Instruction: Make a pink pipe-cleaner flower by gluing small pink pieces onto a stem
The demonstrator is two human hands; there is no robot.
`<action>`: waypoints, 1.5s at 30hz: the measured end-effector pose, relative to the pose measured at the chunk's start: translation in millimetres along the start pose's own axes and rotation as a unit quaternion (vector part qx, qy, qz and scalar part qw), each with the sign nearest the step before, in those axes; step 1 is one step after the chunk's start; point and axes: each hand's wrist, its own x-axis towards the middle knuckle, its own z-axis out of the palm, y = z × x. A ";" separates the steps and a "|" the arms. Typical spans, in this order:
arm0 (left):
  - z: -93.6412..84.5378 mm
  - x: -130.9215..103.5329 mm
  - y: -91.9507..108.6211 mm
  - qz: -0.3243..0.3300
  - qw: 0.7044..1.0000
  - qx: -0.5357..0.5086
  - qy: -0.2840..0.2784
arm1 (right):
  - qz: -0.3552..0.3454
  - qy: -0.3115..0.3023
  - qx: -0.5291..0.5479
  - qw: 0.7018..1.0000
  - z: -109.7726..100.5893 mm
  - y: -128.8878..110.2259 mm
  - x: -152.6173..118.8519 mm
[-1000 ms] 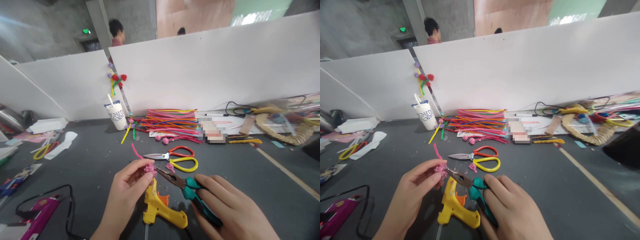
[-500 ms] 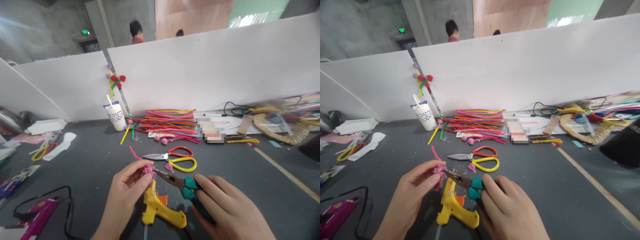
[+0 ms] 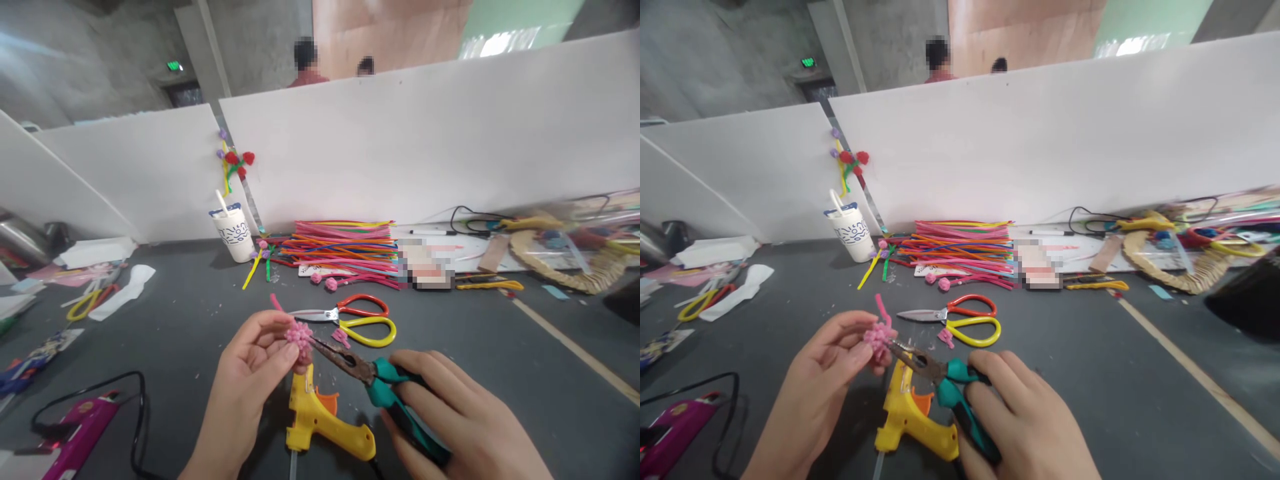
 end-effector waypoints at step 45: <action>-3.7 1.4 -3.5 -0.008 0.999 0.025 -0.020 | -0.052 0.022 -0.040 0.998 -7.9 1.7 5.1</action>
